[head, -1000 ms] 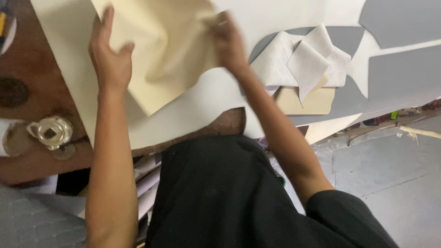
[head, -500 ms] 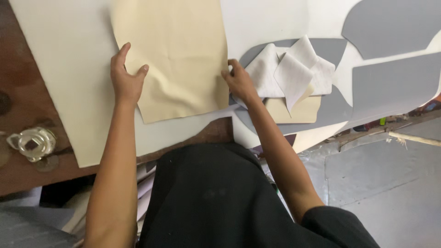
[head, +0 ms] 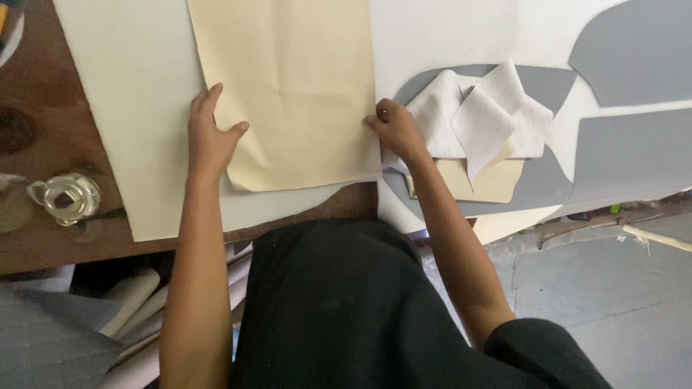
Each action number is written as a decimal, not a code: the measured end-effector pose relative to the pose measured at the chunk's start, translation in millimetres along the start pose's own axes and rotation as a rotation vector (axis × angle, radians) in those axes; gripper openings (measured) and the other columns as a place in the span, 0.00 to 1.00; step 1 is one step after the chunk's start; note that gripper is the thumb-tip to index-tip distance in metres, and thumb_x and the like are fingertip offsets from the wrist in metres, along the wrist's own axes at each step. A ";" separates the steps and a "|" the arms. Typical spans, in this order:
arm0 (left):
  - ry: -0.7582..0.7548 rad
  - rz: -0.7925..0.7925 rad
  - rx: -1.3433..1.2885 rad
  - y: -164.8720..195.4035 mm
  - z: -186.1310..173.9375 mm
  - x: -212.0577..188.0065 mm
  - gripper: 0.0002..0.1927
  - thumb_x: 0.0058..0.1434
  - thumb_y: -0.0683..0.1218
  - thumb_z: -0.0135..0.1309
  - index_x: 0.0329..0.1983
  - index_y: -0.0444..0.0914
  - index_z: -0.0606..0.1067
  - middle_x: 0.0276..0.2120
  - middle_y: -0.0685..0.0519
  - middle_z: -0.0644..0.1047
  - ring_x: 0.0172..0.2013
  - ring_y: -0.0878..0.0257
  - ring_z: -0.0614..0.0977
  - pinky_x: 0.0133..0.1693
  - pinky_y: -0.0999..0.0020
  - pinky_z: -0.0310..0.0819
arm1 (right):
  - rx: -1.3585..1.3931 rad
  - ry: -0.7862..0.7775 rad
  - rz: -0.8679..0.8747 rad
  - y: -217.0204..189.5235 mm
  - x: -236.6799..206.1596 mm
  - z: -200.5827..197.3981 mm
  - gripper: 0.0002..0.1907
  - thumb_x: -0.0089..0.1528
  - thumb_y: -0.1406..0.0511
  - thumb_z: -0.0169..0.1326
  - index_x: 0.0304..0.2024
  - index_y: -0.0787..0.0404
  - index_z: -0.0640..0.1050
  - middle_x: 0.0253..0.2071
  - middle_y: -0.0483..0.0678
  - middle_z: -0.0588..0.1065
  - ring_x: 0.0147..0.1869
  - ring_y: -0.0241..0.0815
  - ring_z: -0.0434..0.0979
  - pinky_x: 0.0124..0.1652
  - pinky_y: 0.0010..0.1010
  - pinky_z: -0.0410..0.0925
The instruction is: The person folds and stacks pieces of beige leather on a workbench, smoothing a large white sheet over the table, then uses scissors to cut along the edge of a gray leather piece. They continue folding and arranging the cut leather pieces on the bench.
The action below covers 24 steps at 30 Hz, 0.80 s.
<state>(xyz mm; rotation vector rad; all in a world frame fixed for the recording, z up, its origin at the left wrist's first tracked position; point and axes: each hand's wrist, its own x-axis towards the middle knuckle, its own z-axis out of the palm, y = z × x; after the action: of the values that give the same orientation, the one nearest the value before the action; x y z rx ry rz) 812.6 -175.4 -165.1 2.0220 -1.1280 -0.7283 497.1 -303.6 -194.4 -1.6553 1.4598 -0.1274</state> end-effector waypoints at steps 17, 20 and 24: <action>-0.011 0.095 -0.199 -8.4 3.4 18.6 0.33 0.59 0.33 0.64 0.68 0.35 0.69 0.58 0.46 0.76 0.57 0.57 0.81 0.56 0.65 0.80 | 0.138 0.062 -0.076 -1.9 38.7 4.9 0.13 0.65 0.64 0.56 0.41 0.71 0.72 0.28 0.53 0.78 0.20 0.39 0.78 0.22 0.31 0.70; -0.037 0.214 -0.048 -4.9 1.6 27.5 0.33 0.57 0.31 0.67 0.67 0.33 0.73 0.62 0.42 0.76 0.62 0.50 0.77 0.63 0.61 0.71 | 0.191 0.027 -0.140 -4.3 41.3 2.0 0.08 0.66 0.68 0.55 0.40 0.69 0.73 0.29 0.52 0.77 0.20 0.39 0.76 0.22 0.31 0.69; 0.032 0.192 0.021 -4.6 -4.2 21.8 0.33 0.58 0.31 0.66 0.68 0.33 0.73 0.65 0.40 0.73 0.65 0.47 0.74 0.66 0.59 0.67 | 0.271 0.074 -0.213 1.2 37.2 3.8 0.07 0.65 0.70 0.55 0.39 0.69 0.71 0.29 0.52 0.76 0.20 0.39 0.75 0.21 0.32 0.67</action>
<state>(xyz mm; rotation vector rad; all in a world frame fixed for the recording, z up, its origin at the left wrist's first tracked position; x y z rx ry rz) 828.0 -191.5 -169.1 1.9036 -1.2942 -0.5873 509.6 -332.5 -214.5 -1.5903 1.2546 -0.4883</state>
